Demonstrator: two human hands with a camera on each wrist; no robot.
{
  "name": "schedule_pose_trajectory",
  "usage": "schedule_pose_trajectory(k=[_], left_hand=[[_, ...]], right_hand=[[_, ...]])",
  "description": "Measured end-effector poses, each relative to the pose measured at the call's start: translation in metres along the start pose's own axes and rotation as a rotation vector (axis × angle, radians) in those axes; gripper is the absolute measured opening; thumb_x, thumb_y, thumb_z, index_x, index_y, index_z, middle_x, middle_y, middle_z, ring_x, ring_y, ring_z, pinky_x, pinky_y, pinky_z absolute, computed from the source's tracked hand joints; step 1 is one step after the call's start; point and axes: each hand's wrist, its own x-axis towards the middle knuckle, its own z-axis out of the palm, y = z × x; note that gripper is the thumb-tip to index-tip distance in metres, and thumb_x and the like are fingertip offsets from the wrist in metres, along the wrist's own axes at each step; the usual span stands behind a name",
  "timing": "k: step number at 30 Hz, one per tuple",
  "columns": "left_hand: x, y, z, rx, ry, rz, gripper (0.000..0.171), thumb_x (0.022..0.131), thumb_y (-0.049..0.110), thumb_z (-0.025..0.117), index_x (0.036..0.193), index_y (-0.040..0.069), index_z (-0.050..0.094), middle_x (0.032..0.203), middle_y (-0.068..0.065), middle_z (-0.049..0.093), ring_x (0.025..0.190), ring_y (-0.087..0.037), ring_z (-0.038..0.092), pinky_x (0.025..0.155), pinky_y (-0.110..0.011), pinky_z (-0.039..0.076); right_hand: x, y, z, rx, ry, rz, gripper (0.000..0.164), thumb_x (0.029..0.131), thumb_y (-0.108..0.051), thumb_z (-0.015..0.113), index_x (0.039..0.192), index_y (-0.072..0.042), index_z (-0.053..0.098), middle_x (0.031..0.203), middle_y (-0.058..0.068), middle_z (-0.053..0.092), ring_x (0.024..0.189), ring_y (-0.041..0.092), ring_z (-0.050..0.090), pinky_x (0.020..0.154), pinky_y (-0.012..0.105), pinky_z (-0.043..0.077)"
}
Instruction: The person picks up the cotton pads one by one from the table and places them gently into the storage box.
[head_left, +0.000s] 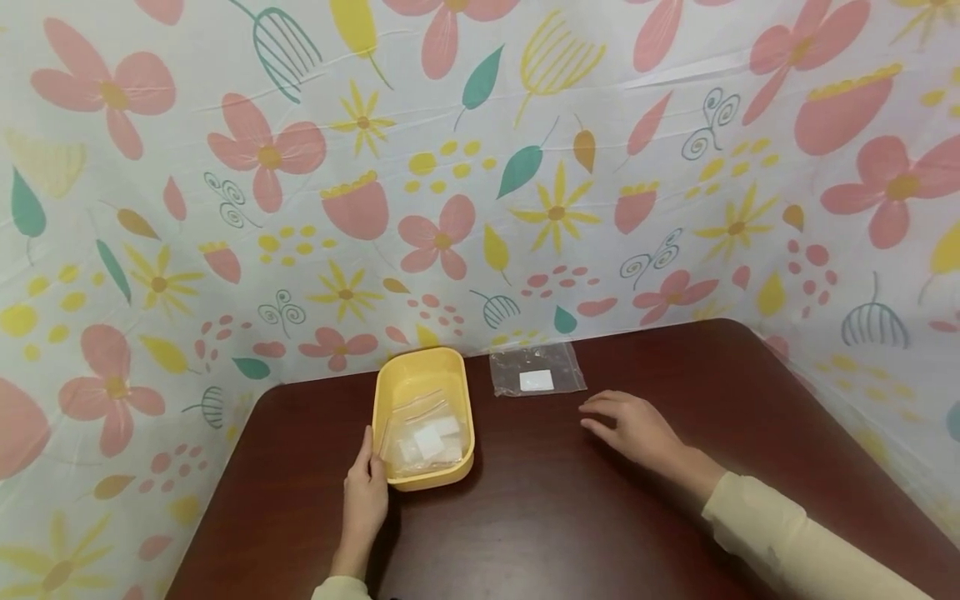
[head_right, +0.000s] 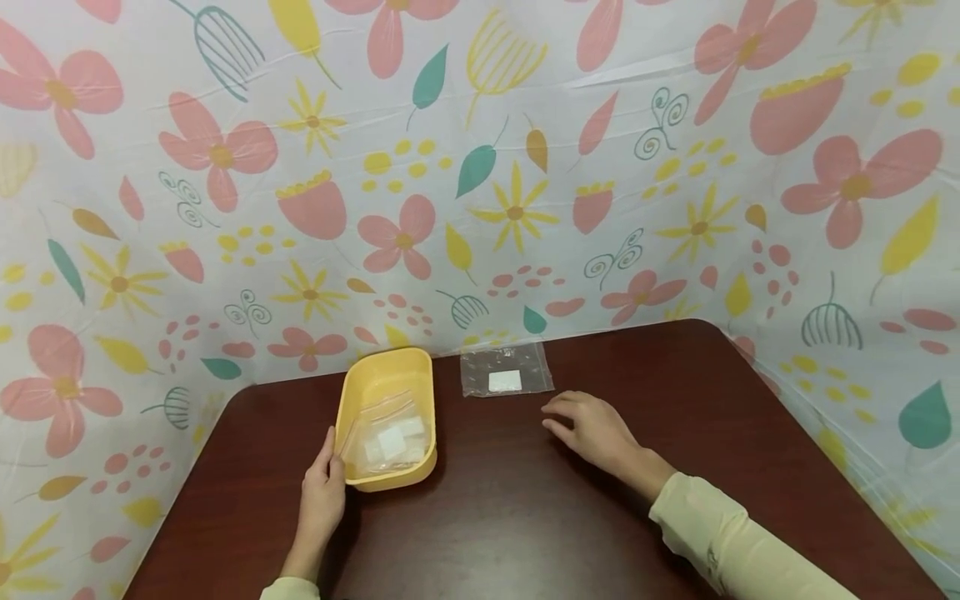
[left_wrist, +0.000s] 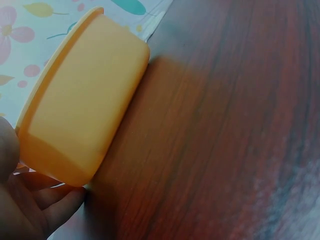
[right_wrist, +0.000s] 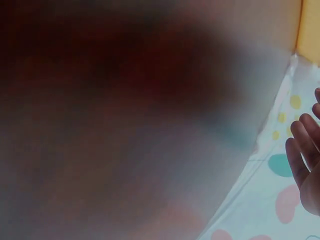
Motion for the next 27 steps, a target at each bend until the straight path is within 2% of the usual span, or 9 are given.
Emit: schedule_pose_trajectory(k=[5, 7, 10, 13, 17, 22, 27], left_hand=[[0.000, -0.002, -0.001, 0.008, 0.002, 0.002, 0.050, 0.107, 0.010, 0.040, 0.157, 0.011, 0.036, 0.152, -0.019, 0.041, 0.133, -0.033, 0.046, 0.107, -0.051, 0.038], [0.000, -0.003, -0.001, 0.011, 0.001, -0.001, 0.050, 0.107, 0.010, 0.040, 0.157, 0.011, 0.036, 0.152, -0.019, 0.041, 0.124, -0.032, 0.052, 0.102, -0.049, 0.041], [0.000, -0.004, -0.001, 0.008, -0.010, -0.013, 0.051, 0.107, 0.011, 0.040, 0.158, 0.013, 0.034, 0.153, -0.017, 0.040, 0.112, -0.032, 0.054, 0.096, -0.046, 0.042], [0.001, -0.003, -0.001, 0.001, -0.019, -0.014, 0.052, 0.107, 0.011, 0.040, 0.158, 0.014, 0.033, 0.154, -0.016, 0.038, 0.120, -0.031, 0.053, 0.101, -0.046, 0.042], [0.002, -0.002, -0.002, -0.007, -0.019, -0.015, 0.052, 0.106, 0.011, 0.040, 0.158, 0.013, 0.033, 0.155, -0.015, 0.038, 0.136, -0.031, 0.043, 0.109, -0.049, 0.037], [0.002, -0.002, -0.001, -0.003, -0.015, -0.016, 0.052, 0.107, 0.011, 0.041, 0.158, 0.013, 0.034, 0.154, -0.016, 0.039, 0.129, -0.033, 0.050, 0.105, -0.049, 0.040], [0.002, -0.002, -0.001, 0.002, -0.012, -0.003, 0.051, 0.107, 0.012, 0.040, 0.158, 0.013, 0.033, 0.154, -0.015, 0.039, 0.130, -0.030, 0.049, 0.106, -0.048, 0.039]], right_hand=[[-0.004, 0.002, 0.000, 0.008, -0.007, 0.014, 0.024, 0.081, -0.015, 0.085, 0.104, -0.009, 0.080, 0.102, 0.001, 0.072, 0.095, 0.020, 0.068, 0.081, 0.042, 0.056], [-0.003, 0.002, 0.000, 0.011, -0.010, 0.020, 0.024, 0.082, -0.016, 0.085, 0.105, -0.010, 0.080, 0.103, 0.001, 0.072, 0.096, 0.020, 0.068, 0.081, 0.042, 0.056], [-0.001, 0.002, -0.001, 0.012, -0.015, 0.020, 0.023, 0.083, -0.017, 0.084, 0.105, -0.010, 0.080, 0.103, 0.002, 0.072, 0.096, 0.021, 0.068, 0.081, 0.042, 0.056], [0.001, 0.002, 0.000, 0.010, -0.014, 0.013, 0.023, 0.082, -0.017, 0.084, 0.104, -0.010, 0.080, 0.103, 0.003, 0.072, 0.096, 0.021, 0.068, 0.081, 0.042, 0.056], [0.007, 0.003, 0.002, 0.009, 0.005, -0.006, 0.022, 0.082, -0.015, 0.085, 0.103, -0.009, 0.080, 0.101, 0.003, 0.072, 0.094, 0.021, 0.068, 0.080, 0.043, 0.056], [0.015, 0.006, 0.007, 0.000, 0.018, -0.015, 0.022, 0.082, -0.015, 0.085, 0.101, -0.007, 0.080, 0.098, 0.005, 0.073, 0.091, 0.022, 0.068, 0.078, 0.044, 0.056], [0.024, 0.010, 0.010, -0.011, -0.004, 0.003, 0.022, 0.083, -0.018, 0.084, 0.103, -0.007, 0.080, 0.099, 0.006, 0.072, 0.090, 0.023, 0.068, 0.078, 0.044, 0.056]])
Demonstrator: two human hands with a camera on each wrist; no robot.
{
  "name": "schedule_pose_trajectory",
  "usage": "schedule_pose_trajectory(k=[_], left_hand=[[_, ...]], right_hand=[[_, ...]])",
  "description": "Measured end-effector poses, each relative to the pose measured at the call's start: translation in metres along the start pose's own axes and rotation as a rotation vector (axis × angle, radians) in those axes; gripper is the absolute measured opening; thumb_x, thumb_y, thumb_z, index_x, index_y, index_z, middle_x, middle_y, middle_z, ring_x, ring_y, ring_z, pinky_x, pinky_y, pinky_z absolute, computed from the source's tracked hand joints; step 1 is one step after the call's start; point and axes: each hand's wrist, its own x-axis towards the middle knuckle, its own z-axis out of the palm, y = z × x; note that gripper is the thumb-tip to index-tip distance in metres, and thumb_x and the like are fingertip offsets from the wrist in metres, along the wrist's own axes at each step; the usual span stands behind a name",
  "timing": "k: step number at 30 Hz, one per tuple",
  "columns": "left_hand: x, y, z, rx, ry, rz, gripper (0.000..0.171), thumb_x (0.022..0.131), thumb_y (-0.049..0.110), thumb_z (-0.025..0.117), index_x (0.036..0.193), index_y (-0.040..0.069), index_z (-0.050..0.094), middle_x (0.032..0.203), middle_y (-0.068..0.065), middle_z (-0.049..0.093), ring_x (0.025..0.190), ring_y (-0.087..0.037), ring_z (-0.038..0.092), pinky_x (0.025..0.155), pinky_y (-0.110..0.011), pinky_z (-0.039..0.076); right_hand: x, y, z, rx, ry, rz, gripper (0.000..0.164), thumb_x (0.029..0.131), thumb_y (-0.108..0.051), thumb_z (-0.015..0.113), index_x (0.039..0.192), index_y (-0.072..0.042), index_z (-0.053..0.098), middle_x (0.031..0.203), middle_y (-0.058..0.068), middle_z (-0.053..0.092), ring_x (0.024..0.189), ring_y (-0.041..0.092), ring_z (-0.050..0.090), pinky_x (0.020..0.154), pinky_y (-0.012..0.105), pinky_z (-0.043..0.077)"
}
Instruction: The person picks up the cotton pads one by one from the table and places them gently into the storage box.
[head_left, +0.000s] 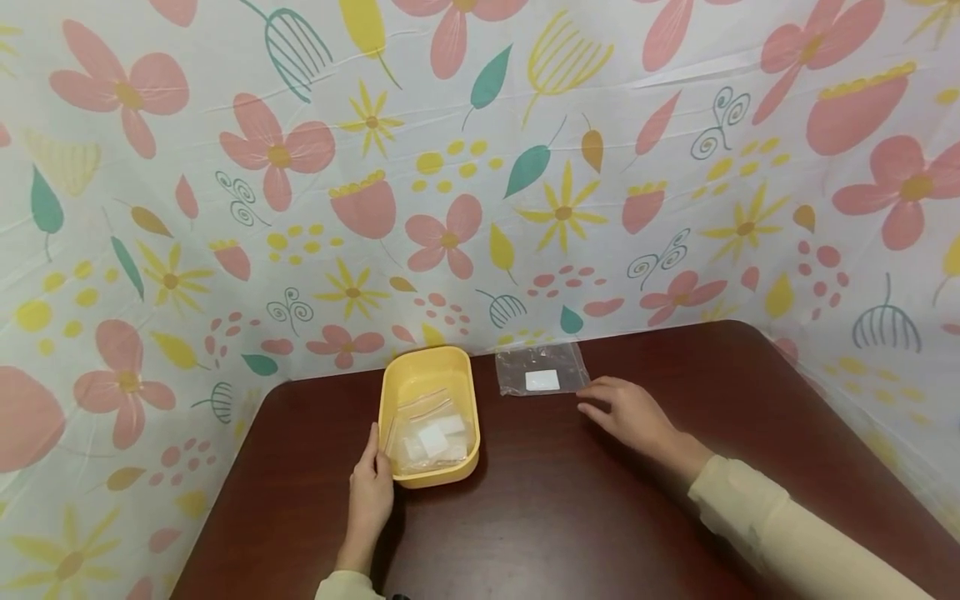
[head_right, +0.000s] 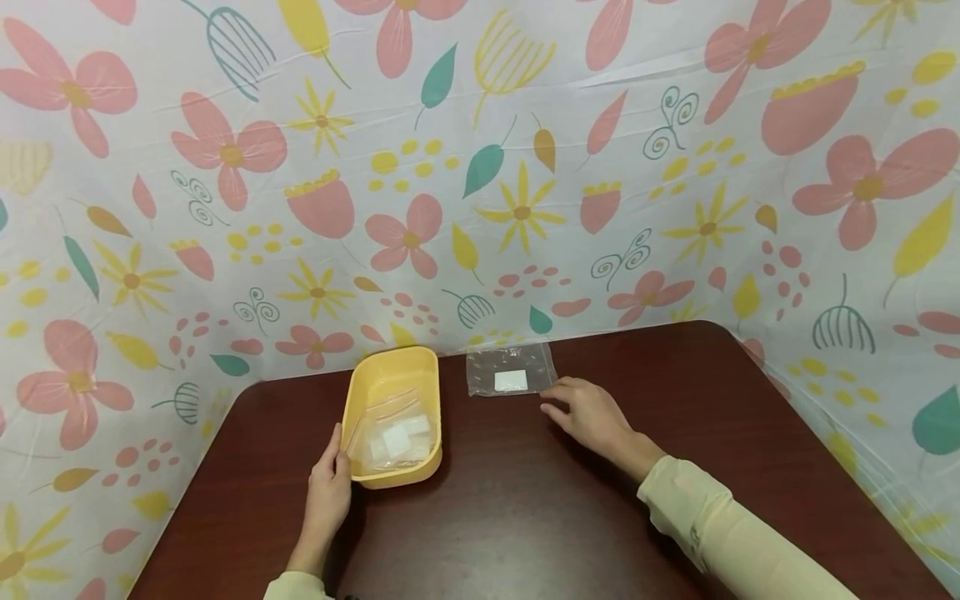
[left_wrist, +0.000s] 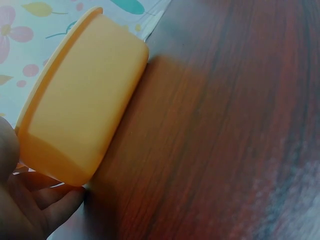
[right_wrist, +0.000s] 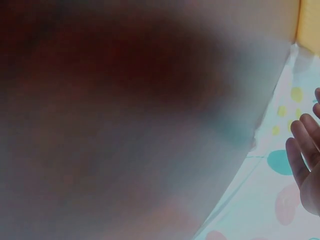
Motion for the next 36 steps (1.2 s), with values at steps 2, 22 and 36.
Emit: schedule_pose_trajectory(k=[2, 22, 36], left_hand=[[0.000, 0.000, 0.000, 0.004, 0.004, 0.008, 0.051, 0.107, 0.012, 0.040, 0.158, 0.012, 0.034, 0.154, -0.016, 0.040, 0.117, -0.032, 0.057, 0.102, -0.048, 0.042], [-0.002, 0.001, 0.003, -0.008, 0.015, 0.020, 0.050, 0.107, 0.011, 0.041, 0.157, 0.011, 0.036, 0.151, -0.018, 0.042, 0.128, -0.033, 0.051, 0.105, -0.051, 0.040], [-0.001, 0.001, 0.002, 0.009, 0.018, 0.031, 0.049, 0.108, 0.012, 0.040, 0.157, 0.010, 0.035, 0.151, -0.019, 0.042, 0.106, -0.030, 0.057, 0.096, -0.048, 0.043]], right_hand=[[0.005, 0.001, 0.001, 0.004, -0.009, 0.006, 0.022, 0.084, -0.018, 0.083, 0.103, -0.007, 0.080, 0.099, 0.007, 0.072, 0.090, 0.023, 0.068, 0.079, 0.044, 0.056], [0.035, 0.005, 0.019, 0.016, -0.103, 0.072, 0.024, 0.087, -0.017, 0.080, 0.109, -0.006, 0.078, 0.098, 0.006, 0.070, 0.087, 0.022, 0.067, 0.075, 0.043, 0.055], [0.043, 0.013, 0.031, 0.014, -0.145, 0.097, 0.023, 0.088, -0.017, 0.079, 0.108, -0.006, 0.078, 0.099, 0.005, 0.071, 0.091, 0.024, 0.067, 0.079, 0.046, 0.054]])
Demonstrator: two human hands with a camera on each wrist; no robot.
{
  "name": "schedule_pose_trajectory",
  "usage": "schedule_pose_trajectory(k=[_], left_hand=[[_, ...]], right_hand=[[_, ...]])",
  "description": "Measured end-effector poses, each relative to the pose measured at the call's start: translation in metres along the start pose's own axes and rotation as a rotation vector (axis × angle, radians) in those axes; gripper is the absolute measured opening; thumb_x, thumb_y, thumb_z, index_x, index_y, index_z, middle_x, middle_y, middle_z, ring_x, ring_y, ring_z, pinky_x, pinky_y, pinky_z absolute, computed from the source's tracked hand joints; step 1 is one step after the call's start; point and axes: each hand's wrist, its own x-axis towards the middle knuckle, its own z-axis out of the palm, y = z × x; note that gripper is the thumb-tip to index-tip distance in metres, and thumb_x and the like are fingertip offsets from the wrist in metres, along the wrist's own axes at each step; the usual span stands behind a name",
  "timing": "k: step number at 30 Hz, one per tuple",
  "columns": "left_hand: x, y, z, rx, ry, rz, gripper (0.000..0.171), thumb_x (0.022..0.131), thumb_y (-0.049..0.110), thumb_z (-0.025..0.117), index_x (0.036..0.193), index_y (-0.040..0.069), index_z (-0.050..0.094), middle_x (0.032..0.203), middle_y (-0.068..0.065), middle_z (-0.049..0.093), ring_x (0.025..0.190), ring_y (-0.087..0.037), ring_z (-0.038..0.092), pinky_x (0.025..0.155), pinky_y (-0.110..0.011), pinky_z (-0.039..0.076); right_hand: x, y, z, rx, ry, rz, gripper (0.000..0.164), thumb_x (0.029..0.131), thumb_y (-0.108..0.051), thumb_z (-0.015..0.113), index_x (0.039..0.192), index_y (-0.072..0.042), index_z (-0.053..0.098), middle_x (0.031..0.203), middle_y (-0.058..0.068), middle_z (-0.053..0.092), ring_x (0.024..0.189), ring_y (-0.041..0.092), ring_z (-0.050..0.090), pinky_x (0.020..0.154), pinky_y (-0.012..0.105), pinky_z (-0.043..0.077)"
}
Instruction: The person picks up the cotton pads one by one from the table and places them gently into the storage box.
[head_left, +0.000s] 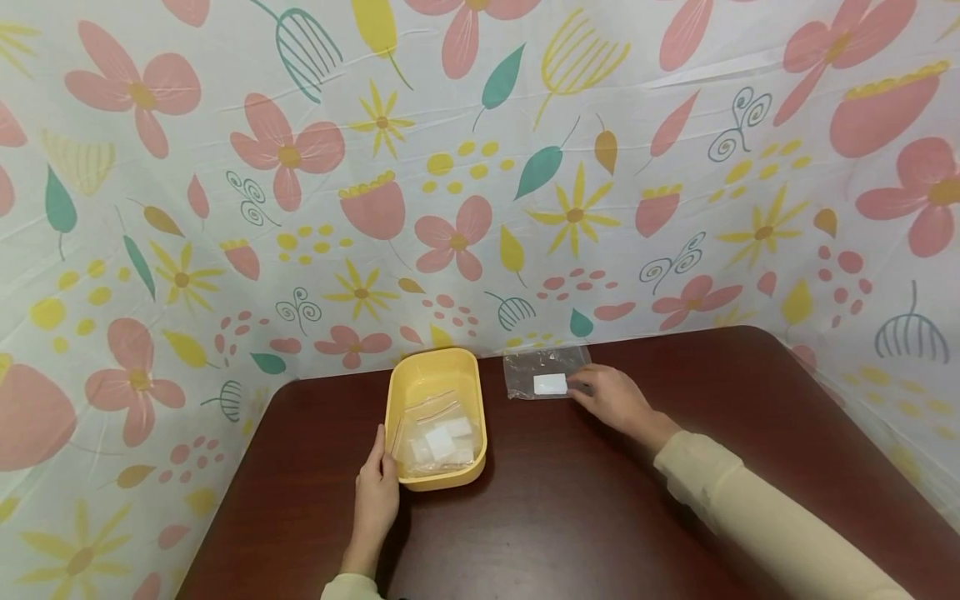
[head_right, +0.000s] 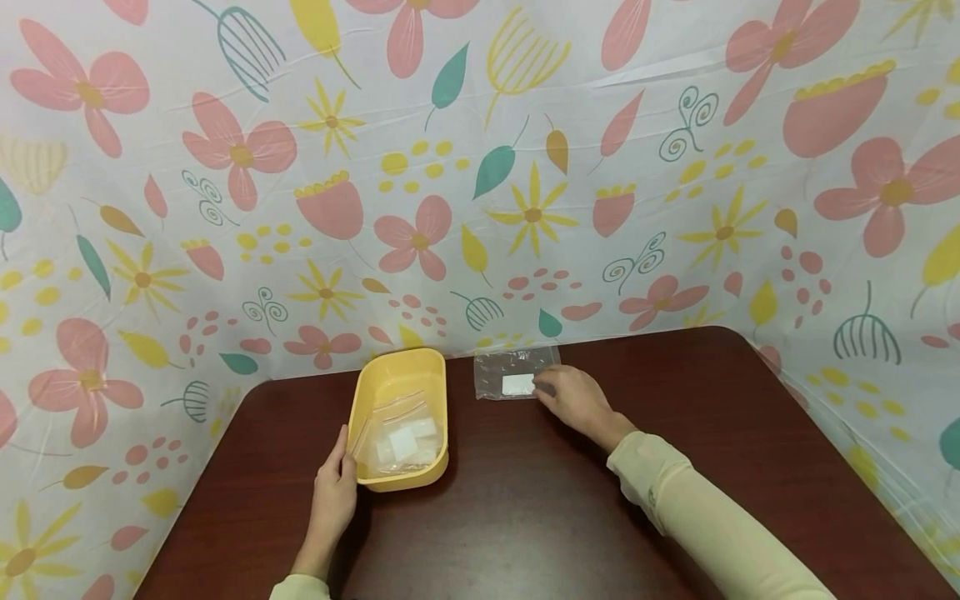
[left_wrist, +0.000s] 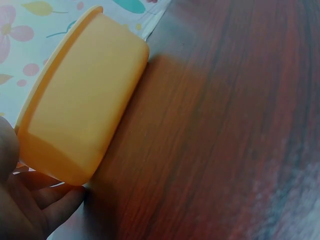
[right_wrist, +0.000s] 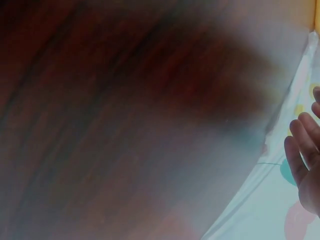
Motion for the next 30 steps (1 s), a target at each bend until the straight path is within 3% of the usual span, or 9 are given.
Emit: schedule_pose_trajectory(k=[6, 9, 12, 15, 19, 22, 25, 28, 30], left_hand=[[-0.001, -0.001, 0.001, -0.020, 0.004, -0.020, 0.049, 0.108, 0.013, 0.041, 0.157, 0.011, 0.036, 0.152, -0.016, 0.041, 0.107, -0.029, 0.057, 0.095, -0.046, 0.043], [0.000, -0.002, 0.002, -0.021, 0.018, -0.015, 0.049, 0.107, 0.012, 0.042, 0.156, 0.010, 0.038, 0.152, -0.015, 0.042, 0.124, -0.026, 0.051, 0.100, -0.047, 0.043], [0.000, -0.002, 0.002, -0.024, 0.019, -0.020, 0.049, 0.107, 0.012, 0.042, 0.156, 0.012, 0.037, 0.152, -0.015, 0.042, 0.110, -0.031, 0.058, 0.097, -0.046, 0.043], [0.001, -0.002, 0.001, -0.020, 0.011, -0.020, 0.049, 0.108, 0.012, 0.041, 0.157, 0.012, 0.036, 0.153, -0.015, 0.041, 0.107, -0.033, 0.058, 0.096, -0.047, 0.043], [0.001, -0.001, -0.001, -0.024, 0.002, -0.020, 0.049, 0.108, 0.012, 0.040, 0.157, 0.012, 0.035, 0.154, -0.014, 0.040, 0.124, -0.028, 0.051, 0.101, -0.048, 0.042], [0.001, -0.002, -0.001, -0.028, -0.009, -0.030, 0.050, 0.108, 0.013, 0.039, 0.158, 0.013, 0.033, 0.154, -0.013, 0.039, 0.117, -0.028, 0.054, 0.100, -0.047, 0.042], [0.002, -0.002, -0.002, -0.020, -0.011, -0.038, 0.050, 0.108, 0.013, 0.039, 0.158, 0.014, 0.033, 0.154, -0.013, 0.039, 0.090, -0.025, 0.058, 0.096, -0.044, 0.042], [0.002, -0.001, -0.002, -0.015, -0.012, -0.040, 0.050, 0.108, 0.014, 0.039, 0.158, 0.015, 0.033, 0.153, -0.015, 0.040, 0.065, -0.023, 0.040, 0.088, -0.043, 0.042], [0.002, -0.001, -0.002, -0.010, -0.005, -0.038, 0.050, 0.108, 0.014, 0.040, 0.158, 0.015, 0.034, 0.152, -0.015, 0.041, 0.078, -0.025, 0.055, 0.088, -0.043, 0.043]], right_hand=[[0.001, 0.004, 0.009, 0.010, -0.075, 0.040, 0.024, 0.089, -0.019, 0.078, 0.110, -0.008, 0.076, 0.105, 0.007, 0.070, 0.097, 0.027, 0.066, 0.083, 0.047, 0.053], [0.003, 0.006, 0.013, -0.001, -0.109, 0.064, 0.025, 0.090, -0.020, 0.077, 0.112, -0.009, 0.076, 0.108, 0.008, 0.069, 0.100, 0.027, 0.065, 0.084, 0.047, 0.053], [0.005, 0.006, 0.015, -0.016, -0.127, 0.069, 0.026, 0.091, -0.020, 0.076, 0.114, -0.008, 0.075, 0.109, 0.010, 0.068, 0.100, 0.028, 0.064, 0.084, 0.047, 0.053], [0.007, 0.005, 0.015, -0.031, -0.135, 0.066, 0.027, 0.092, -0.020, 0.076, 0.115, -0.007, 0.075, 0.107, 0.010, 0.066, 0.096, 0.027, 0.063, 0.082, 0.046, 0.053], [0.008, 0.004, 0.015, -0.040, -0.134, 0.048, 0.025, 0.092, -0.019, 0.075, 0.114, -0.007, 0.076, 0.101, 0.008, 0.065, 0.090, 0.025, 0.061, 0.078, 0.044, 0.053], [0.009, 0.004, 0.015, -0.041, -0.128, 0.042, 0.020, 0.092, -0.016, 0.075, 0.110, -0.007, 0.077, 0.099, 0.007, 0.065, 0.090, 0.025, 0.061, 0.079, 0.044, 0.053], [0.010, 0.004, 0.015, -0.042, -0.126, 0.039, 0.016, 0.091, -0.014, 0.075, 0.106, -0.008, 0.079, 0.099, 0.007, 0.066, 0.091, 0.026, 0.062, 0.081, 0.045, 0.053], [0.010, 0.004, 0.015, -0.044, -0.123, 0.038, 0.013, 0.091, -0.012, 0.075, 0.102, -0.009, 0.079, 0.099, 0.007, 0.067, 0.093, 0.027, 0.063, 0.082, 0.045, 0.053], [0.010, 0.003, 0.015, -0.038, -0.117, 0.034, 0.011, 0.090, -0.011, 0.076, 0.100, -0.008, 0.079, 0.098, 0.006, 0.067, 0.093, 0.027, 0.063, 0.083, 0.046, 0.053]])
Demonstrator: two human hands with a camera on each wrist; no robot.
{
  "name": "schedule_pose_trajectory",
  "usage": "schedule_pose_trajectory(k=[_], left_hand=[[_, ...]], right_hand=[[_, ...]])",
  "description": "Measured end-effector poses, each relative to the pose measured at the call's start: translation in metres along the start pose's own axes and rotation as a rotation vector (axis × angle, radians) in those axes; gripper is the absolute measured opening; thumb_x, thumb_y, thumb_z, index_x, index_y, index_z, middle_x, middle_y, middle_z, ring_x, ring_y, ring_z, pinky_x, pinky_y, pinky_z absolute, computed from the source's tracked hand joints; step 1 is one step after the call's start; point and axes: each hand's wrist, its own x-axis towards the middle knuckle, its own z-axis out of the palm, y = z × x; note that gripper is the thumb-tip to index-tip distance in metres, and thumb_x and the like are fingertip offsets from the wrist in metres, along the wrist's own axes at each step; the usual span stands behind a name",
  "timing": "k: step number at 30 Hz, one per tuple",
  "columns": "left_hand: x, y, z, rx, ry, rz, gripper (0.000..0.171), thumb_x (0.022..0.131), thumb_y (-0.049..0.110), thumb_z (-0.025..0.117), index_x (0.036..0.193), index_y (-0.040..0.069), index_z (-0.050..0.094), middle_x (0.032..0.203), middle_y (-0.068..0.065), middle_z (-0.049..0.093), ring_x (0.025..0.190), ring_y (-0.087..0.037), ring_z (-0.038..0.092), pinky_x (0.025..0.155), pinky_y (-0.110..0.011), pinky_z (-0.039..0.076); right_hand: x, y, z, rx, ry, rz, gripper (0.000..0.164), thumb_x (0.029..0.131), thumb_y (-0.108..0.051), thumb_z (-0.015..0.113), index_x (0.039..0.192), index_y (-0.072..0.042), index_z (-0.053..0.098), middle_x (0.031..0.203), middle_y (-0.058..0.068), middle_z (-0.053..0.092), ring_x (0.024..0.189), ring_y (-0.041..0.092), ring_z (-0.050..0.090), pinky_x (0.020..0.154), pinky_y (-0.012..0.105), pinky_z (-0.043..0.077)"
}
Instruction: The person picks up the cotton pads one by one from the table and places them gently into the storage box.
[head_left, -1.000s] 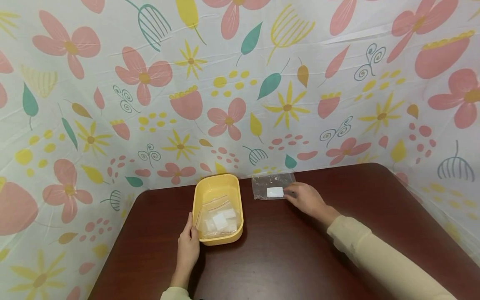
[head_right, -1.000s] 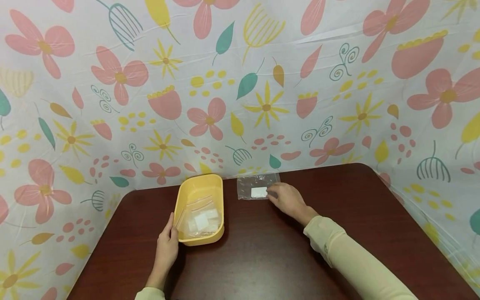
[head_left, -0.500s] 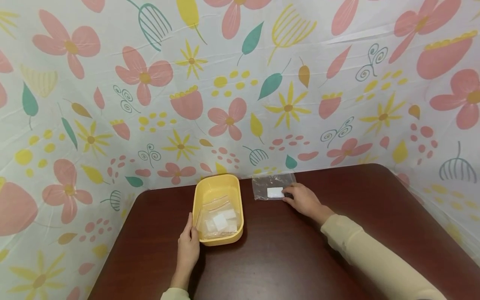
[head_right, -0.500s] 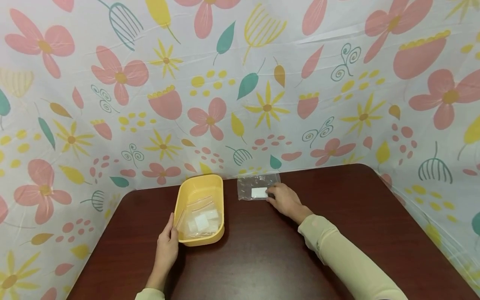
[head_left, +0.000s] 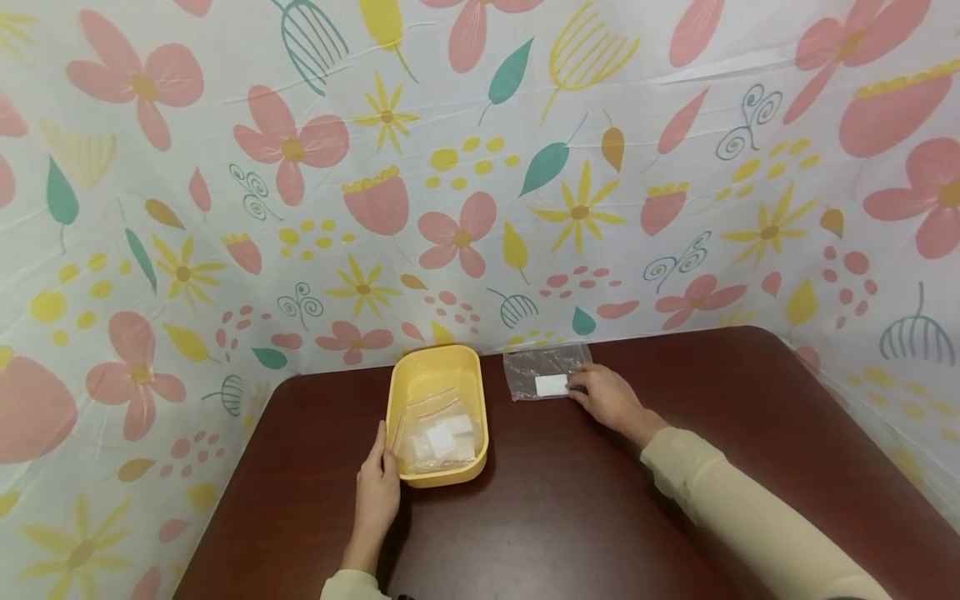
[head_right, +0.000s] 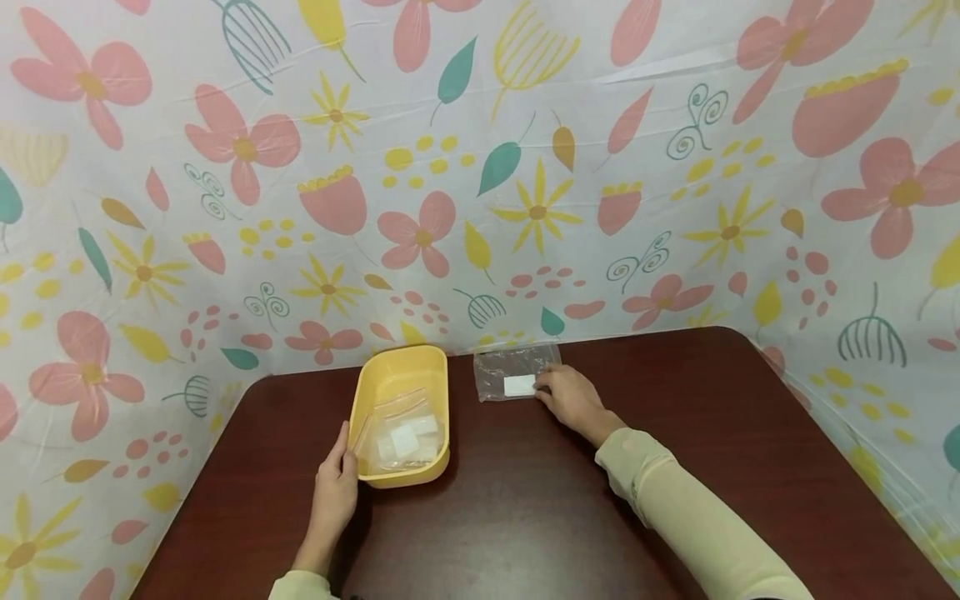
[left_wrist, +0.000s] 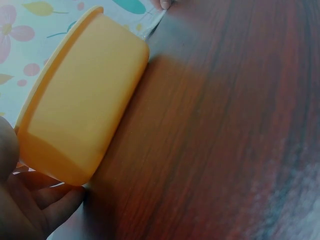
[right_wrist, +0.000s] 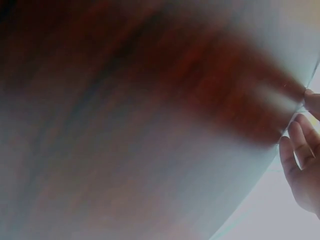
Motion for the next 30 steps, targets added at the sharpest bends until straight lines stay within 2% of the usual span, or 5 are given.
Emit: schedule_pose_trajectory(k=[5, 14, 19, 24, 30], left_hand=[[0.001, 0.001, 0.000, 0.000, 0.011, 0.007, 0.050, 0.108, 0.013, 0.040, 0.157, 0.014, 0.035, 0.151, -0.016, 0.042, 0.119, -0.031, 0.055, 0.090, -0.045, 0.044], [-0.001, 0.000, 0.001, -0.014, -0.015, -0.021, 0.050, 0.108, 0.014, 0.039, 0.158, 0.014, 0.033, 0.153, -0.014, 0.040, 0.075, -0.028, 0.052, 0.093, -0.045, 0.043], [0.000, 0.001, 0.001, -0.004, -0.002, -0.004, 0.049, 0.108, 0.014, 0.039, 0.157, 0.012, 0.035, 0.153, -0.015, 0.041, 0.113, -0.031, 0.058, 0.097, -0.048, 0.044], [0.000, 0.000, 0.001, -0.012, -0.006, -0.001, 0.050, 0.108, 0.014, 0.039, 0.157, 0.012, 0.034, 0.153, -0.014, 0.040, 0.111, -0.036, 0.059, 0.102, -0.049, 0.042], [-0.001, 0.001, 0.000, -0.016, 0.000, 0.015, 0.050, 0.108, 0.013, 0.040, 0.157, 0.011, 0.035, 0.152, -0.016, 0.041, 0.136, -0.032, 0.042, 0.106, -0.052, 0.039]], right_hand=[[0.000, 0.000, -0.001, 0.014, 0.025, -0.013, 0.007, 0.090, -0.010, 0.076, 0.095, -0.007, 0.079, 0.093, 0.005, 0.067, 0.089, 0.026, 0.064, 0.081, 0.046, 0.053], [-0.007, 0.001, 0.001, 0.022, 0.019, -0.025, 0.005, 0.091, -0.009, 0.075, 0.093, -0.009, 0.080, 0.093, 0.003, 0.068, 0.090, 0.024, 0.065, 0.080, 0.044, 0.054], [-0.009, 0.001, 0.000, 0.023, 0.042, -0.021, 0.006, 0.090, -0.009, 0.076, 0.094, -0.008, 0.080, 0.097, 0.005, 0.070, 0.093, 0.026, 0.066, 0.084, 0.045, 0.053], [-0.012, 0.001, -0.005, 0.026, 0.043, 0.020, 0.009, 0.090, -0.011, 0.076, 0.097, -0.009, 0.081, 0.103, 0.007, 0.070, 0.097, 0.026, 0.066, 0.086, 0.046, 0.053], [-0.012, 0.000, -0.014, 0.037, 0.084, -0.002, 0.009, 0.090, -0.010, 0.076, 0.098, -0.009, 0.081, 0.096, 0.003, 0.070, 0.091, 0.022, 0.066, 0.081, 0.043, 0.055]])
